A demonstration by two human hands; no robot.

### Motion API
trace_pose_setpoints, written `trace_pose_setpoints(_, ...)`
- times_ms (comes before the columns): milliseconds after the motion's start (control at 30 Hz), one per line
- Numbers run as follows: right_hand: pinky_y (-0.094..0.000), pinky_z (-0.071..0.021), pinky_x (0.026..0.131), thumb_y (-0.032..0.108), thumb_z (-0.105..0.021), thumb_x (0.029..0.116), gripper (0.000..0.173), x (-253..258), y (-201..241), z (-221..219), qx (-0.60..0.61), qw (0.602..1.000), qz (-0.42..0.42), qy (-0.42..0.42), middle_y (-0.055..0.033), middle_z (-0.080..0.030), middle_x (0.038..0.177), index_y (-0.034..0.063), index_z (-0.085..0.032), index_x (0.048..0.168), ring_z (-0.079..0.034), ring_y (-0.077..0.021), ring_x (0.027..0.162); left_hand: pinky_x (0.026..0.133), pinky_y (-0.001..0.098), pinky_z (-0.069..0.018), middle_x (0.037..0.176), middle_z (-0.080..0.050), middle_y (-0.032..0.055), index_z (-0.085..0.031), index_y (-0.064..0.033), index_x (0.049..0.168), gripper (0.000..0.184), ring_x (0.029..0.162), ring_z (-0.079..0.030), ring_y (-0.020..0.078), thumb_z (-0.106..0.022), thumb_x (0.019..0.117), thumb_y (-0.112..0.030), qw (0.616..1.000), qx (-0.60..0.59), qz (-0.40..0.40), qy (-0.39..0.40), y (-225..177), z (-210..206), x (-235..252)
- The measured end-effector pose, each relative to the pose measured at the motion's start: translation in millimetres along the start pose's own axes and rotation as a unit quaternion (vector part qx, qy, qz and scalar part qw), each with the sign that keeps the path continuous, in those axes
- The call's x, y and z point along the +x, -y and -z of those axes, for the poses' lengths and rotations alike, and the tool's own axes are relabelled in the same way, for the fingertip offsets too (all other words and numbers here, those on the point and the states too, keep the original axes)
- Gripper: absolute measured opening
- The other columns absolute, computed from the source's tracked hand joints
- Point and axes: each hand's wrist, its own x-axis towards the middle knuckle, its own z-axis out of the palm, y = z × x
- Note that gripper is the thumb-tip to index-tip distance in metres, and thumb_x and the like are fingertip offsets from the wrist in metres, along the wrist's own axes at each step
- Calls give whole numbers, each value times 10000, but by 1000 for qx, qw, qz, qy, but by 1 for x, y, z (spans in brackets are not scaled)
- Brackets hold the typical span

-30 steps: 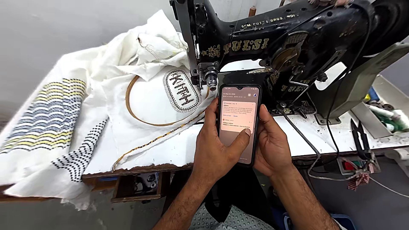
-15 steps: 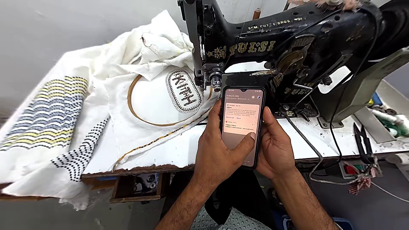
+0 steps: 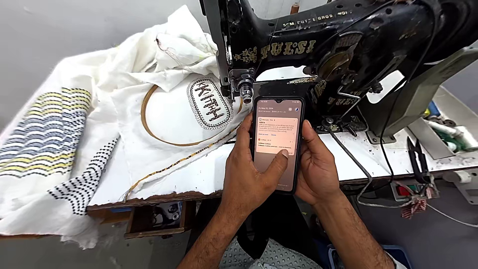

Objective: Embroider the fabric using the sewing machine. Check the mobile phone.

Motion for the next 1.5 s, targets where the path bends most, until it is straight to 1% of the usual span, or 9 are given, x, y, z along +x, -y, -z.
trace_pose_setpoints(133,-399,-589,953,504,-284,1106,522,4,0,-1,35,999,1,-4,-87,-688,1227,159,-594,1345,-682,-174,1143,804,295,-633,1230,-674,4,-315,-175,1589,791,1012,-709,111,-687,894,-240,999,-35,-7,5,-1,0,1)
trace_pose_setpoints(400,-367,-589,951,502,-277,1108,519,3,0,-3,13,1000,4,-12,-61,-691,1231,171,-592,1354,-683,-144,1137,833,306,-622,1273,-659,-18,-312,-210,1592,868,1060,-689,82,-751,863,-380,1000,23,4,-13,-2,-3,0)
trace_pose_setpoints(733,-373,-588,951,501,-267,1109,526,4,0,-2,14,1000,1,-6,-70,-684,1234,165,-583,1362,-680,-152,1138,833,265,-617,1248,-671,9,-299,-148,1594,791,1029,-703,107,-693,919,-266,998,-56,-18,33,-1,7,0)
trace_pose_setpoints(900,-398,-588,951,512,-272,1106,527,4,1,-2,26,1000,-3,-5,-71,-682,1241,173,-587,1358,-678,-166,1145,772,236,-596,1249,-649,42,-299,-109,1603,677,976,-688,113,-538,970,-103,992,-112,-17,61,-1,14,3)
trace_pose_setpoints(1067,-414,-579,972,515,-272,1105,520,3,0,-2,27,1000,2,-9,-65,-670,1270,186,-567,1380,-664,-171,1179,935,256,-554,1368,-598,63,-274,-73,1615,612,1147,-640,112,-392,1014,-99,990,-115,-20,83,1,18,3)
trace_pose_setpoints(1167,-400,-582,970,511,-252,1109,530,2,0,-3,25,1000,14,-10,-57,-675,1266,182,-572,1375,-667,-159,1173,869,264,-589,1353,-600,52,-242,-118,1633,779,1095,-661,131,-553,920,-78,986,-120,-16,114,2,20,5)
trace_pose_setpoints(1233,-394,-590,957,513,-220,1110,549,0,0,-2,25,999,22,-15,-52,-675,1272,184,-564,1385,-671,-155,1169,972,299,-575,1440,-544,86,-174,-96,1648,919,1204,-629,172,-643,858,-70,979,-129,-28,155,6,23,9)
trace_pose_setpoints(1333,-429,-597,940,521,-222,1104,547,3,0,-3,51,996,37,-59,-72,-695,1232,181,-579,1341,-689,-189,1141,1104,338,-495,1577,-395,128,-66,-49,1651,1040,1366,-512,217,-678,810,-66,966,-136,-61,209,12,29,14)
trace_pose_setpoints(1500,-463,-565,986,554,-208,1094,582,7,0,2,86,993,48,-66,-97,-668,1276,175,-543,1381,-655,-224,1197,1162,386,-459,1631,-308,139,-5,-48,1649,1121,1443,-429,264,-703,772,1,954,-148,-81,248,11,31,15)
